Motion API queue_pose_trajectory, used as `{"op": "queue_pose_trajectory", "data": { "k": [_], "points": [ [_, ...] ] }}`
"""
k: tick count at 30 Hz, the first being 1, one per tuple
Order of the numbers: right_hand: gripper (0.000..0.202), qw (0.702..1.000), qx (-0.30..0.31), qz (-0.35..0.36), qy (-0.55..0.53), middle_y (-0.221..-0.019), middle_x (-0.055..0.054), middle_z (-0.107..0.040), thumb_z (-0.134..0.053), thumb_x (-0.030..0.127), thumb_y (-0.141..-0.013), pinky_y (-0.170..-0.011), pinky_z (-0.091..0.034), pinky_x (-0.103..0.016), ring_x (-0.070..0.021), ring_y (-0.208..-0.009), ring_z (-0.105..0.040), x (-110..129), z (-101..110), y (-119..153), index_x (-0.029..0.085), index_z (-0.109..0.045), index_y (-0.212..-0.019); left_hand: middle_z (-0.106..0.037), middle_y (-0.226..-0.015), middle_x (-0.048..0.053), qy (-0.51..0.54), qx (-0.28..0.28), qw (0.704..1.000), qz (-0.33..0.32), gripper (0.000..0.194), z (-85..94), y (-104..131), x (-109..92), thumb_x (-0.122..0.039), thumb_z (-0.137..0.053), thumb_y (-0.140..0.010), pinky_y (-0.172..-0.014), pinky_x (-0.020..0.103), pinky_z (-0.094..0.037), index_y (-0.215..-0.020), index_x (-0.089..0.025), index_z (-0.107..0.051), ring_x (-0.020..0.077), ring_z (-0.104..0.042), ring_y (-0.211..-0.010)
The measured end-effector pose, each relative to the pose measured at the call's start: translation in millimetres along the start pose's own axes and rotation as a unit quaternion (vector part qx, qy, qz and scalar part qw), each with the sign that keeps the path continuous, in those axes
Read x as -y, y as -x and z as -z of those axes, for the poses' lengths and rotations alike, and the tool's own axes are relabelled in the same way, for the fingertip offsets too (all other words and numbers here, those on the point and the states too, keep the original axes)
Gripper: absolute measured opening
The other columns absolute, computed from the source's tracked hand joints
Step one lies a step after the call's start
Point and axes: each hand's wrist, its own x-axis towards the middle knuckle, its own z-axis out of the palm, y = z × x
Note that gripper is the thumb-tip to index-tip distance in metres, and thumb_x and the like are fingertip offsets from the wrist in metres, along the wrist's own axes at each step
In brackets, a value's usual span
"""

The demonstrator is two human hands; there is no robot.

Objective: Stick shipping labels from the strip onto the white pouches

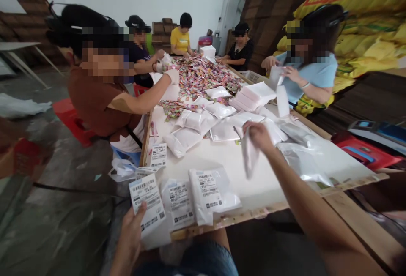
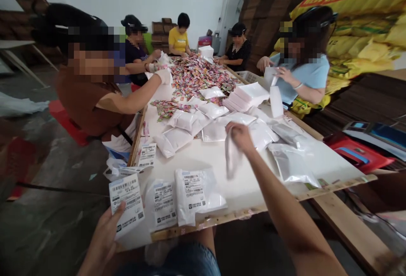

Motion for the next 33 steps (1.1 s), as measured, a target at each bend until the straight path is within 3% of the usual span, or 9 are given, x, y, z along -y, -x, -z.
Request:
{"op": "queue_pose_trajectory", "data": {
  "k": [3, 7, 13, 16, 19, 23, 26, 29, 33],
  "points": [
    [0.013, 0.993, 0.119, 0.019, 0.008, -0.055, 0.0, -0.056, -0.044, 0.014, -0.064, -0.071, -0.043, -0.031, -0.0147, -0.059, -0.052, 7.3, -54.9, 65.3, 0.018, -0.055, -0.057, -0.073, -0.101, 0.01, -0.018, 0.044, 0.998, -0.046, 0.054, -9.7, 14.7, 0.7, -0.034, -0.073, -0.07, -0.081, 0.04, -0.056, -0.119, -0.017, -0.056, 0.0284, -0.068, -0.094],
    [0.025, 0.998, 0.053, 0.04, -0.008, -0.096, -0.007, -0.064, -0.049, 0.018, -0.077, -0.091, -0.041, -0.041, -0.0206, -0.094, -0.057, 49.7, -108.9, 134.4, 0.018, -0.059, -0.1, -0.066, -0.118, 0.013, -0.055, 0.136, 0.983, -0.11, 0.066, -19.4, 31.4, 18.3, -0.041, -0.077, -0.062, -0.097, 0.043, -0.046, -0.12, -0.015, -0.056, 0.0306, -0.058, -0.113],
    [0.016, 0.965, 0.212, 0.136, -0.075, -0.089, -0.003, -0.065, -0.046, 0.023, -0.09, -0.08, -0.047, -0.034, -0.0186, -0.088, -0.059, 132.4, -114.9, 182.2, 0.026, -0.062, -0.094, -0.07, -0.108, 0.016, -0.056, 0.221, 0.974, 0.019, 0.048, -20.4, 54.4, 17.6, -0.045, -0.076, -0.062, -0.1, 0.044, -0.043, -0.096, -0.011, -0.07, 0.0354, -0.055, -0.116],
    [0.026, 0.96, 0.219, 0.152, -0.082, -0.102, -0.003, -0.065, -0.044, 0.023, -0.091, -0.086, -0.048, -0.036, -0.0195, -0.097, -0.058, 135.3, -116.6, 199.3, 0.032, -0.06, -0.11, -0.071, -0.102, 0.017, 0.063, 0.218, 0.957, 0.181, 0.048, -24.0, 58.5, 3.0, -0.041, -0.06, -0.078, -0.089, 0.047, -0.05, -0.113, -0.009, -0.063, 0.0347, -0.062, -0.104],
    [0.043, 0.961, 0.218, 0.11, -0.126, -0.125, -0.005, -0.055, -0.054, 0.025, -0.086, -0.096, -0.046, -0.035, -0.019, -0.113, -0.053, 127.8, -119.8, 213.9, 0.031, -0.048, -0.128, -0.071, -0.1, 0.015, 0.09, 0.168, 0.954, 0.231, 0.048, -32.8, 59.5, -2.5, -0.024, -0.055, -0.082, -0.082, 0.046, -0.053, -0.127, -0.009, -0.053, 0.0308, -0.068, -0.091],
    [0.015, 0.955, 0.227, 0.042, -0.188, -0.103, -0.005, -0.062, -0.054, 0.023, -0.087, -0.096, -0.045, -0.033, -0.0183, -0.11, -0.056, 126.6, -125.2, 227.3, 0.023, -0.063, -0.099, -0.072, -0.099, 0.016, 0.104, 0.177, 0.947, 0.246, 0.051, -40.8, 63.0, 6.6, -0.023, -0.051, -0.085, -0.079, 0.044, -0.055, -0.133, -0.007, -0.046, 0.0292, -0.069, -0.085],
    [0.007, 0.95, 0.225, 0.05, -0.209, -0.089, -0.003, -0.059, -0.056, 0.024, -0.086, -0.092, -0.046, -0.032, -0.0164, -0.097, -0.059, 135.0, -112.2, 222.7, 0.021, -0.062, -0.082, -0.072, -0.095, 0.015, 0.108, 0.173, 0.949, 0.241, 0.051, -39.9, 61.1, 14.8, -0.02, -0.05, -0.086, -0.078, 0.041, -0.055, -0.134, -0.005, -0.044, 0.0276, -0.069, -0.085],
    [0.012, 0.955, 0.197, 0.079, -0.209, -0.085, -0.003, -0.057, -0.054, 0.028, -0.087, -0.081, -0.046, -0.029, -0.0151, -0.085, -0.056, 134.2, -66.2, 190.7, 0.02, -0.057, -0.079, -0.073, -0.087, 0.011, 0.126, 0.116, 0.975, 0.142, 0.05, -30.8, 45.8, 16.9, -0.012, -0.048, -0.086, -0.073, 0.033, -0.056, -0.136, -0.006, -0.042, 0.0226, -0.069, -0.082],
    [0.024, 0.988, -0.052, -0.02, -0.144, -0.076, -0.002, -0.053, -0.043, 0.042, -0.09, -0.067, -0.044, -0.027, -0.0141, -0.07, -0.051, 84.7, 1.0, 124.8, 0.021, -0.05, -0.082, -0.072, -0.076, 0.002, 0.15, 0.015, 0.987, 0.05, 0.053, -9.6, 17.2, 12.2, -0.003, -0.041, -0.087, -0.062, 0.026, -0.056, -0.138, -0.019, -0.041, 0.0161, -0.068, -0.07]
  ]
}}
